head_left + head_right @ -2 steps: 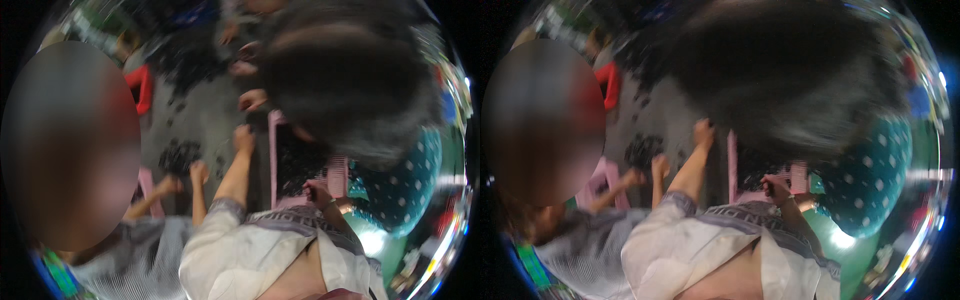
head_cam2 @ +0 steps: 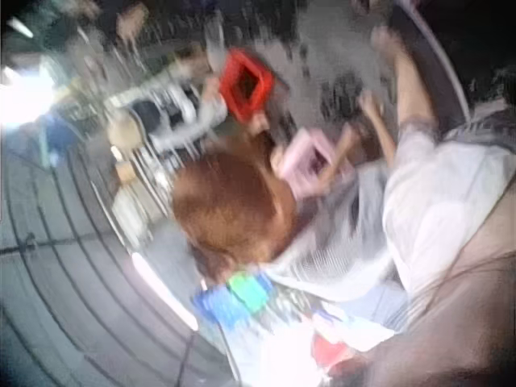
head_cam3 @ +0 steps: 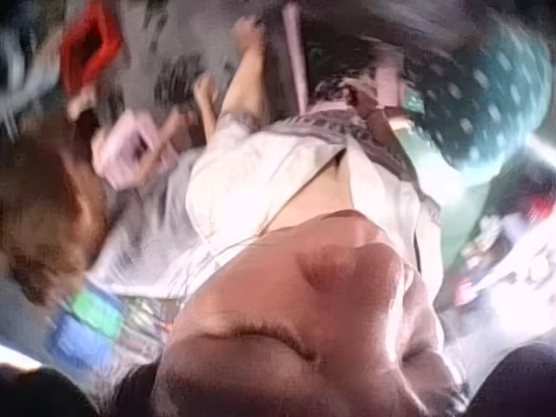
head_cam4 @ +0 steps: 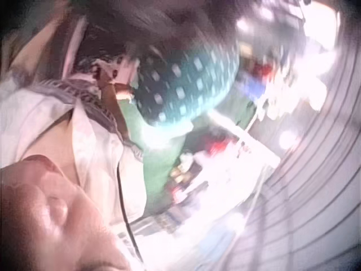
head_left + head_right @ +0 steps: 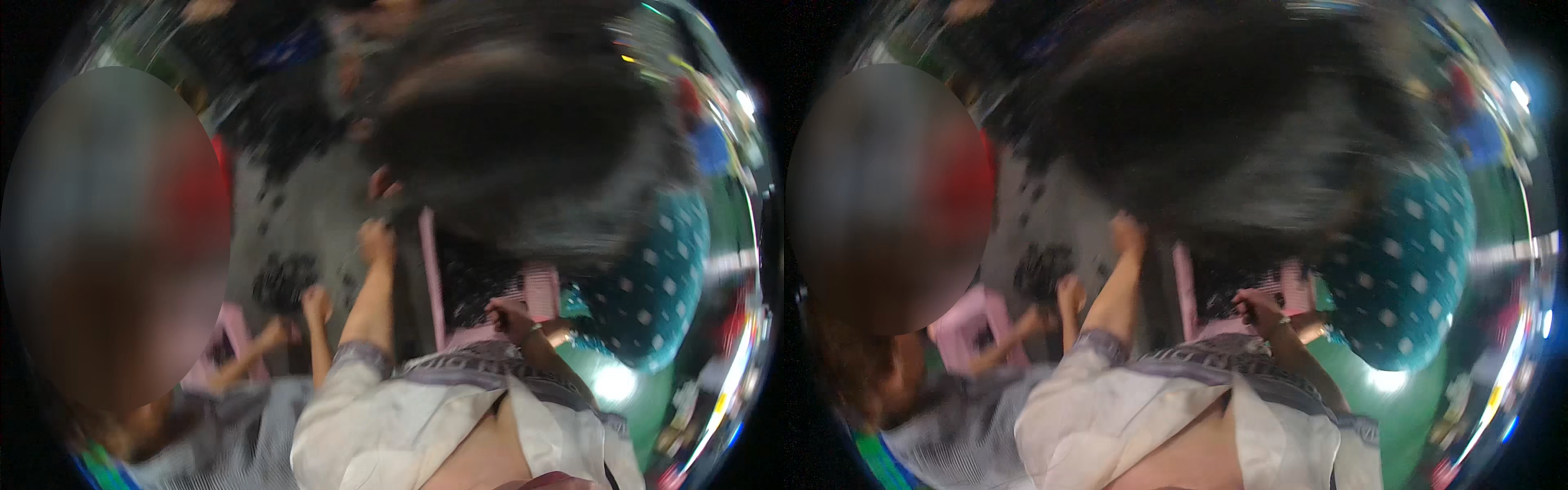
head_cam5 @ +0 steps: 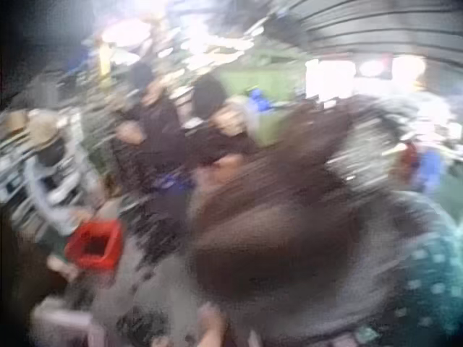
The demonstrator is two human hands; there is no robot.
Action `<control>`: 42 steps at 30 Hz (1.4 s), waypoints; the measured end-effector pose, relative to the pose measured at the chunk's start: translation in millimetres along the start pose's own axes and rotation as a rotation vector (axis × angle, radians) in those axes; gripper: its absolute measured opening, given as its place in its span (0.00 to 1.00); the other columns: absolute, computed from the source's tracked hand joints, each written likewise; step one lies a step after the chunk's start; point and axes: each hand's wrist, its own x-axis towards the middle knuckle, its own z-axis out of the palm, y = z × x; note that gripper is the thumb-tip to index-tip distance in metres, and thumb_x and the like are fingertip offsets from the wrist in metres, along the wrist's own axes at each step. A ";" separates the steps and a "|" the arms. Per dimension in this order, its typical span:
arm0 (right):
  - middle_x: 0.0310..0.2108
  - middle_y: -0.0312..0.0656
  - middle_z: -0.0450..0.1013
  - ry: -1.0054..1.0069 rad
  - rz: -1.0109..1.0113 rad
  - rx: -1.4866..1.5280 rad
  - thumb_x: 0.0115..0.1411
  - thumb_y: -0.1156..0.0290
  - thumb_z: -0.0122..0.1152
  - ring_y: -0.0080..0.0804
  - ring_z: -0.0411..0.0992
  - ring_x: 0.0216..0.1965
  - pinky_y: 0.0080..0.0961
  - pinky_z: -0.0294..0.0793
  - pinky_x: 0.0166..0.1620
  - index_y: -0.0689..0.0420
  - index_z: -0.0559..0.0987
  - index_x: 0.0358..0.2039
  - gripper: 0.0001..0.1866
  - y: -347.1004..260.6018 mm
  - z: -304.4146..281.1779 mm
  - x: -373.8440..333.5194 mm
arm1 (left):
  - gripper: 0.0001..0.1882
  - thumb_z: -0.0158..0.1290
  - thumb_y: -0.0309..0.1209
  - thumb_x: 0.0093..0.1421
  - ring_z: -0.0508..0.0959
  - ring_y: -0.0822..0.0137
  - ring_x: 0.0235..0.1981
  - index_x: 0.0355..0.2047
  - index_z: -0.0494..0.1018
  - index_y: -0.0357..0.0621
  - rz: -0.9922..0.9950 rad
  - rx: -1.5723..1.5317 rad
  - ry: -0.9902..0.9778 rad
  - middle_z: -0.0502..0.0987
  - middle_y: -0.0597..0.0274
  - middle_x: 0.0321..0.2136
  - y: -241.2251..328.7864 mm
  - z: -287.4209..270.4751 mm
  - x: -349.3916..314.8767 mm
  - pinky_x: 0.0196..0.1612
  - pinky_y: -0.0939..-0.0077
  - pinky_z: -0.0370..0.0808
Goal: The person sits on the floor around a low table and sorts small black plastic components by hand, placing them into pink and red plastic baskets. Other people at the table perform the same task simultaneously.
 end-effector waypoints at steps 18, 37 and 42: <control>0.17 0.37 0.68 0.039 -0.025 -0.176 0.50 0.63 0.56 0.24 0.65 0.15 0.23 0.65 0.18 0.58 0.76 0.26 0.11 -1.4 7.7 10.6 | 0.16 0.51 0.23 0.42 0.70 0.51 0.43 0.36 0.70 0.39 0.282 -0.226 -0.159 0.68 0.48 0.45 -31.5 7.5 -20.5 0.45 0.63 0.68; 0.45 0.45 0.63 0.039 -0.122 -0.021 0.55 0.65 0.53 0.39 0.72 0.36 0.28 0.74 0.35 0.59 0.66 0.50 0.22 19.4 1.6 41.4 | 0.15 0.62 0.31 0.41 0.73 0.67 0.26 0.30 0.73 0.43 -0.163 -1.066 -0.254 0.74 0.61 0.24 74.8 -76.6 -104.5 0.32 0.75 0.71; 0.49 0.45 0.60 0.000 -0.081 -0.122 0.58 0.66 0.50 0.36 0.72 0.39 0.23 0.74 0.36 0.58 0.62 0.53 0.23 5.0 14.4 32.2 | 0.17 0.60 0.31 0.42 0.72 0.59 0.37 0.34 0.72 0.45 -0.558 0.070 0.164 0.71 0.57 0.32 -32.4 -79.3 -114.9 0.42 0.66 0.69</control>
